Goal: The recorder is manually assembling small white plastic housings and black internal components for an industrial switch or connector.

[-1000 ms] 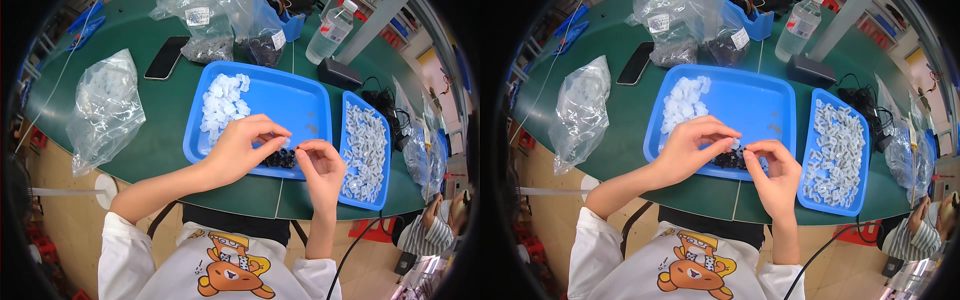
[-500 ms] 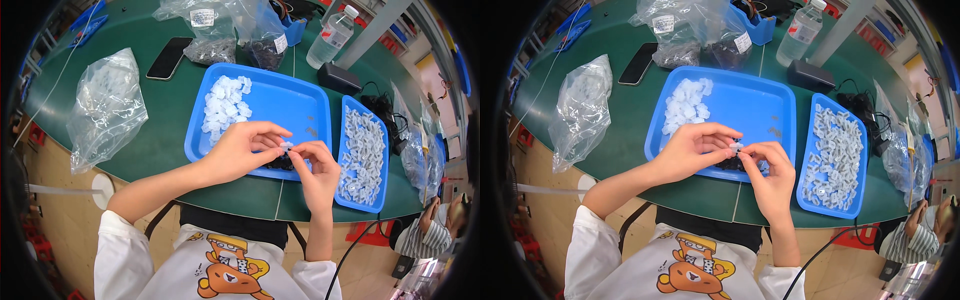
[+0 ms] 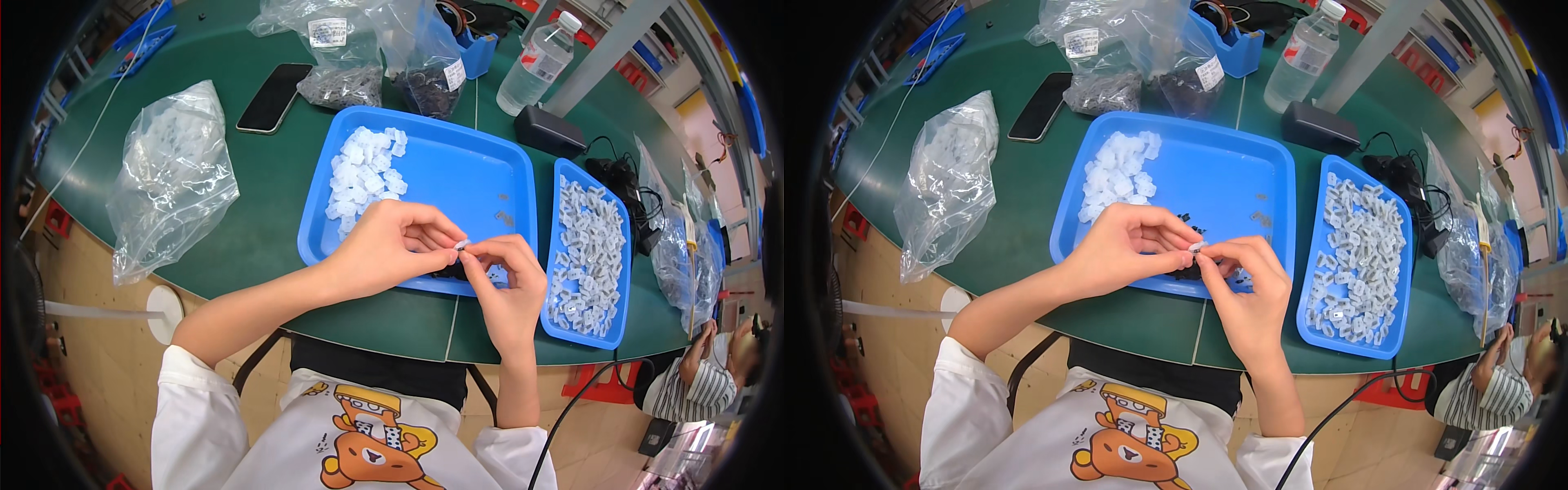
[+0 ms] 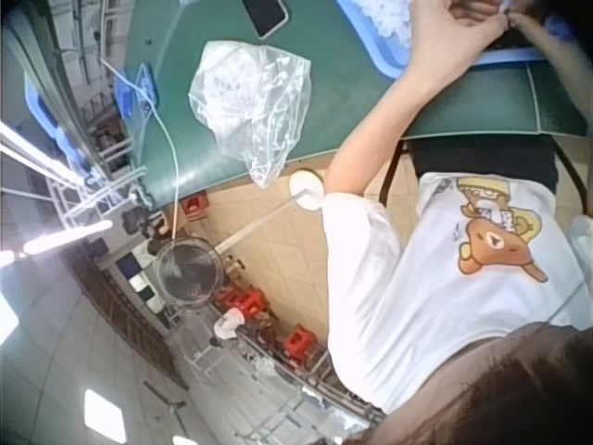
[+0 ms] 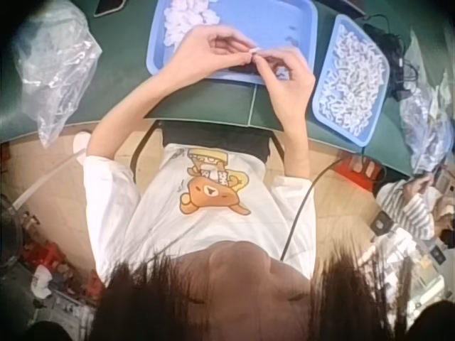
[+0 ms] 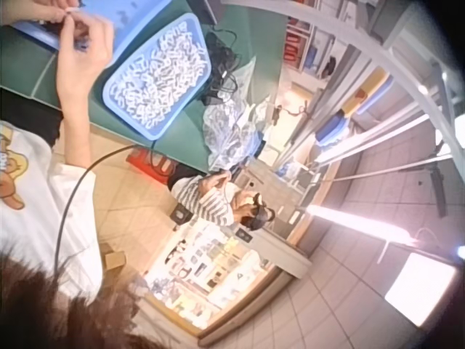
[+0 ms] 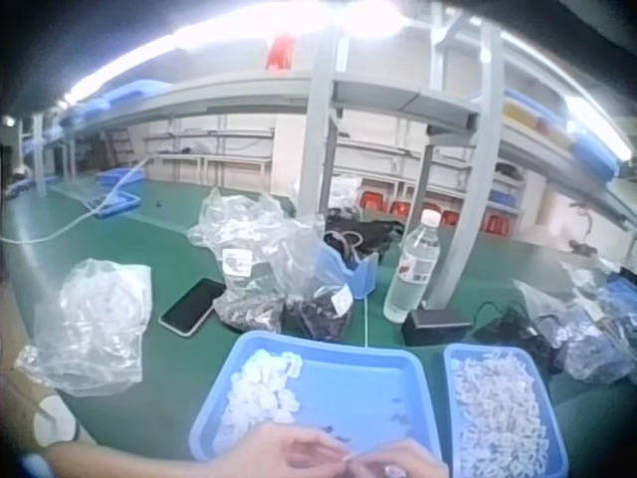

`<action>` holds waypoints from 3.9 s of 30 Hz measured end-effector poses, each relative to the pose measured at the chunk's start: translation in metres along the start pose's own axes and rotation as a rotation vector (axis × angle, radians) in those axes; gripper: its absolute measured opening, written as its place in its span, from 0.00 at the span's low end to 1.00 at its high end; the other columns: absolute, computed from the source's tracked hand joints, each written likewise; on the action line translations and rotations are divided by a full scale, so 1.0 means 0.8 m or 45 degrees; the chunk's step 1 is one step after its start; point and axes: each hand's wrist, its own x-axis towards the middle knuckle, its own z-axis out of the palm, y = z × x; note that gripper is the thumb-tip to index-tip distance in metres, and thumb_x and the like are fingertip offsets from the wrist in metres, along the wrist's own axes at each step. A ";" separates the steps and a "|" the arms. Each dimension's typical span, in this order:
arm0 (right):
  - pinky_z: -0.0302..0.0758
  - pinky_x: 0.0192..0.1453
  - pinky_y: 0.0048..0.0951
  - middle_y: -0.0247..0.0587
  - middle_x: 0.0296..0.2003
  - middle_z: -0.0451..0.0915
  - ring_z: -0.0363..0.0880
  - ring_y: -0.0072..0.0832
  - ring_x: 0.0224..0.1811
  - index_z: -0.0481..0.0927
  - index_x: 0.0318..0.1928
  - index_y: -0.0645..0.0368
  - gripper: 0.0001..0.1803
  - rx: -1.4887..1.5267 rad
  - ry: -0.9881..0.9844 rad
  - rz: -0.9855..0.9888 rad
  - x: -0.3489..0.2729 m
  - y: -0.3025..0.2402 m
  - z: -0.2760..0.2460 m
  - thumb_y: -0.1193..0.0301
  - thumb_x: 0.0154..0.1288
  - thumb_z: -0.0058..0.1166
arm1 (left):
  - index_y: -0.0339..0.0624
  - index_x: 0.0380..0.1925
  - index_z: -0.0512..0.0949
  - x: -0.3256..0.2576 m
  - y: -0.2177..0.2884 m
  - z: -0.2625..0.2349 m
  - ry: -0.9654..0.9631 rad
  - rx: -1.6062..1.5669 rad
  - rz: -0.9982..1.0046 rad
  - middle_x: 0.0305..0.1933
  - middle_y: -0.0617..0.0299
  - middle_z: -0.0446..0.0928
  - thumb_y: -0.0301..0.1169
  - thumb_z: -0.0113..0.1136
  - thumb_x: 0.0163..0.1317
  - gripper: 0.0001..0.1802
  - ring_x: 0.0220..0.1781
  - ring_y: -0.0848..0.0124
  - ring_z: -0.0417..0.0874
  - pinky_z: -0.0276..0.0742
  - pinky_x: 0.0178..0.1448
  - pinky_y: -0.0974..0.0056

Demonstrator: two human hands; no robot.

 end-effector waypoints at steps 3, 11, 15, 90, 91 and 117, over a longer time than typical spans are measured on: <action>0.75 0.34 0.20 0.39 0.32 0.80 0.78 0.20 0.30 0.82 0.40 0.65 0.11 0.110 0.015 0.121 -0.001 -0.005 0.003 0.83 0.55 0.65 | 0.31 0.41 0.82 0.000 -0.001 -0.001 -0.008 0.023 0.018 0.38 0.54 0.84 0.24 0.64 0.59 0.11 0.42 0.72 0.86 0.81 0.49 0.69; 0.78 0.45 0.23 0.41 0.37 0.80 0.80 0.22 0.38 0.78 0.44 0.71 0.12 0.337 -0.152 0.400 -0.005 -0.012 -0.003 0.85 0.58 0.61 | 0.32 0.39 0.82 -0.003 0.003 0.003 -0.076 0.077 -0.024 0.38 0.58 0.83 0.22 0.65 0.58 0.09 0.42 0.73 0.84 0.80 0.49 0.69; 0.78 0.45 0.23 0.41 0.37 0.80 0.80 0.22 0.38 0.77 0.44 0.70 0.12 0.413 -0.181 0.398 -0.005 -0.011 -0.004 0.86 0.58 0.60 | 0.33 0.38 0.82 -0.005 0.006 0.005 -0.062 0.076 -0.033 0.37 0.60 0.83 0.22 0.65 0.57 0.08 0.40 0.75 0.83 0.79 0.48 0.69; 0.73 0.49 0.23 0.36 0.40 0.82 0.77 0.20 0.44 0.82 0.41 0.66 0.07 0.628 -0.227 0.573 0.026 -0.004 -0.012 0.76 0.65 0.60 | 0.32 0.44 0.78 0.001 -0.005 0.001 0.123 -0.151 0.097 0.45 0.60 0.79 0.21 0.63 0.59 0.12 0.45 0.75 0.82 0.80 0.50 0.71; 0.73 0.49 0.22 0.36 0.40 0.81 0.77 0.20 0.44 0.82 0.42 0.65 0.07 0.650 -0.237 0.596 0.026 -0.005 -0.014 0.76 0.65 0.60 | 0.32 0.45 0.79 0.000 -0.002 0.002 0.114 -0.125 0.091 0.45 0.59 0.80 0.22 0.63 0.60 0.13 0.45 0.74 0.83 0.81 0.50 0.71; 0.73 0.53 0.22 0.38 0.41 0.80 0.78 0.20 0.46 0.78 0.44 0.66 0.07 0.692 -0.086 0.488 0.012 -0.002 -0.008 0.78 0.67 0.58 | 0.38 0.46 0.83 -0.005 -0.001 0.012 0.237 0.371 0.397 0.36 0.56 0.85 0.24 0.68 0.56 0.16 0.36 0.71 0.87 0.83 0.43 0.68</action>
